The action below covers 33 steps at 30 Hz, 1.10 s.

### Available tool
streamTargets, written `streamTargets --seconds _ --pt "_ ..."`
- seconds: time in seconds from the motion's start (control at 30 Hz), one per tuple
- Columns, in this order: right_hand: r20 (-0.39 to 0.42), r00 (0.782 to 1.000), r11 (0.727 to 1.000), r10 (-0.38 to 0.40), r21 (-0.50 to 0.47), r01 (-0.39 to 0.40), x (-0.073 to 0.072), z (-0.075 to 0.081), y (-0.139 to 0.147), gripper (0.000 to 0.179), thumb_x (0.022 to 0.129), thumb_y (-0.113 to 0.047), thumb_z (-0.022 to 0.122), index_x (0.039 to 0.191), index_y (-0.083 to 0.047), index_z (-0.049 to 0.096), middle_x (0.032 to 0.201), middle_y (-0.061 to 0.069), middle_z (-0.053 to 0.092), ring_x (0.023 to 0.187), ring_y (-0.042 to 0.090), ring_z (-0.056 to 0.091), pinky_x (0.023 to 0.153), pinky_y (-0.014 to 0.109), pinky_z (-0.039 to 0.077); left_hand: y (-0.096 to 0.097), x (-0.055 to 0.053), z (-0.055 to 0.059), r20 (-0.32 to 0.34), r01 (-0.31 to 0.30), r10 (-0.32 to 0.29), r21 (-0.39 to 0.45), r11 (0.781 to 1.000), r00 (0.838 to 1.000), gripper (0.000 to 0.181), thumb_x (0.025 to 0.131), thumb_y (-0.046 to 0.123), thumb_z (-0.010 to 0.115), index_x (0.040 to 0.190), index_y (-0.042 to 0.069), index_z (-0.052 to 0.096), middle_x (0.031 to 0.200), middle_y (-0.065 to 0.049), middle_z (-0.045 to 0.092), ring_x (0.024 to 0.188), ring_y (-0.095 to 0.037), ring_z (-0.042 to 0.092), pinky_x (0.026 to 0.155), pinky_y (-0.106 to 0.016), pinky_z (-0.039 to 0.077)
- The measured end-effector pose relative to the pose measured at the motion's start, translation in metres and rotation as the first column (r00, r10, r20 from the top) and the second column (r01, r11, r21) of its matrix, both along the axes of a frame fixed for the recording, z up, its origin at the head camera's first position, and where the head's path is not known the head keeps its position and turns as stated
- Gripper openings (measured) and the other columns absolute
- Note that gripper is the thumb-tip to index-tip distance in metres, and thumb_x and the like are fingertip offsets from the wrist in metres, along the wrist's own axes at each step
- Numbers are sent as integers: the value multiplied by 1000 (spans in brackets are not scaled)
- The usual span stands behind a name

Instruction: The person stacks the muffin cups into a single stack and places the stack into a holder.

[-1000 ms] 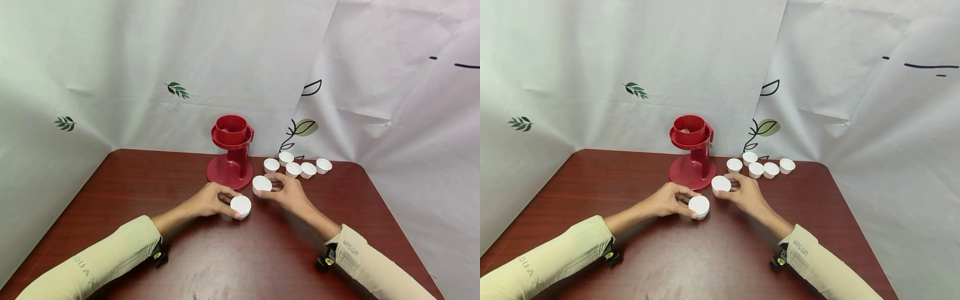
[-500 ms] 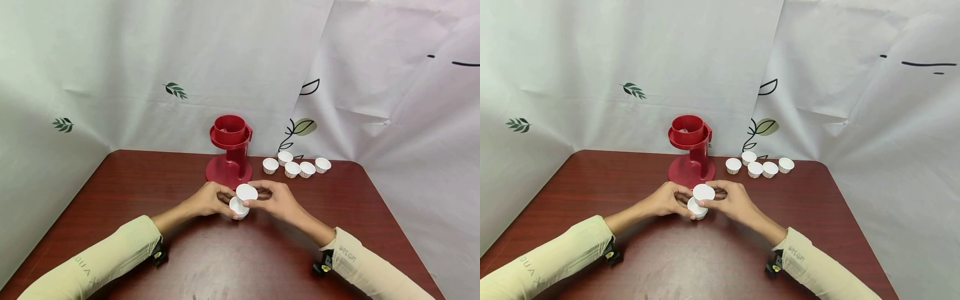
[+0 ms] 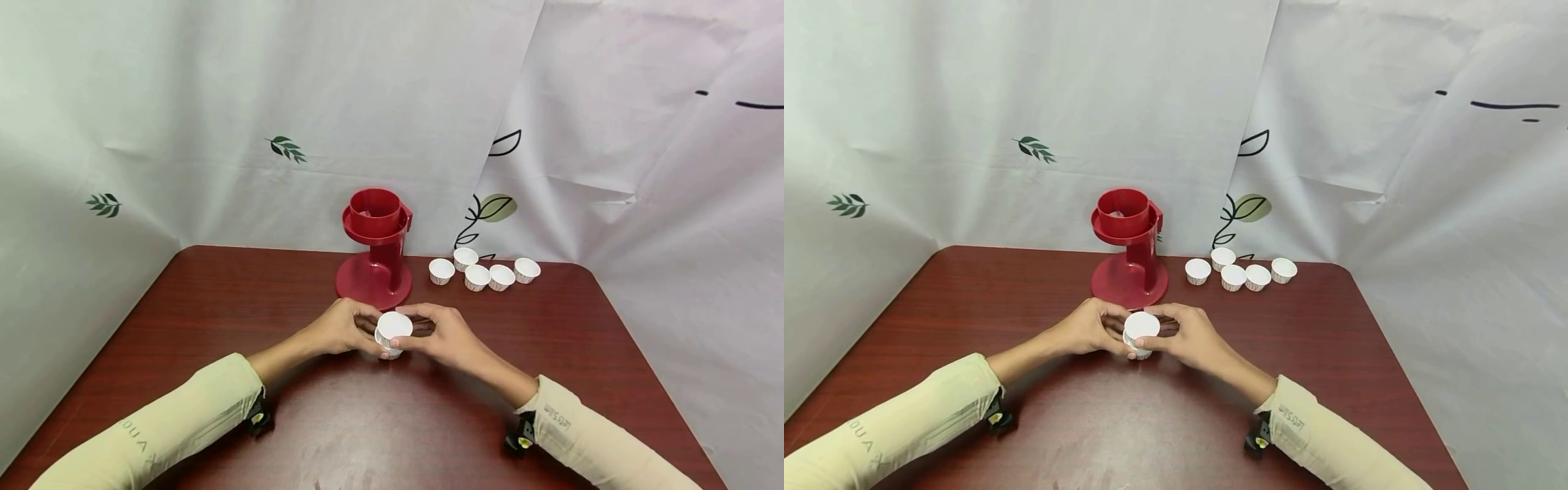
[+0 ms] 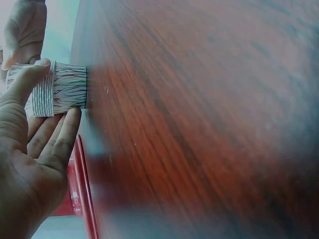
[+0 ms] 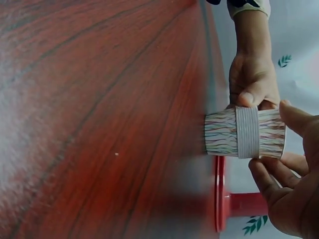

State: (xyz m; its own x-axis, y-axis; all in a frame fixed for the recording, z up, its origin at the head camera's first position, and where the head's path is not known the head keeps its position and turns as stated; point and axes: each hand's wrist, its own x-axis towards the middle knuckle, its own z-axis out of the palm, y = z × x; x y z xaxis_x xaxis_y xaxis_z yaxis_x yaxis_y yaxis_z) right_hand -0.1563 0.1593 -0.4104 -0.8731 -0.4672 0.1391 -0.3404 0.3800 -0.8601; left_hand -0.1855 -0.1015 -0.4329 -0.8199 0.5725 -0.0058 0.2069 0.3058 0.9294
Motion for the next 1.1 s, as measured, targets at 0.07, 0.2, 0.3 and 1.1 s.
streamTargets --seconds 0.07,0.2,0.3,1.1 --pt "3 1000 1000 3 10 -3 0 -2 0 54 91 -25 98 139 -10 79 128 8 85 111 17 83 97 32 70 0 1 0 3 -4 4 2 1000 1000 47 78 10 103 122 5 85 110 -7 88 101 -16 85 89 -24 69" --pt "23 1000 1000 8 7 -8 1 -3 0 57 90 -23 98 141 -9 78 130 10 84 113 20 84 99 35 70 1 2 0 5 -6 6 12 1000 1000 48 79 9 102 124 5 84 112 -7 88 102 -16 85 90 -24 69" --pt "42 999 1000 1 -2 -1 1 -4 0 59 91 -21 97 143 -6 76 131 12 84 115 23 84 100 37 70 0 3 -1 -17 6 -5 19 1000 1000 49 81 11 102 126 6 84 114 -7 88 104 -15 85 92 -24 69" --pt "-26 999 999 28 41 -27 -1 -14 5 50 90 -25 98 135 -7 83 127 10 86 112 20 85 92 29 70 -4 9 -6 -86 60 -55 56 997 995 55 87 6 98 138 -3 78 128 -18 84 111 -17 84 95 -23 68"
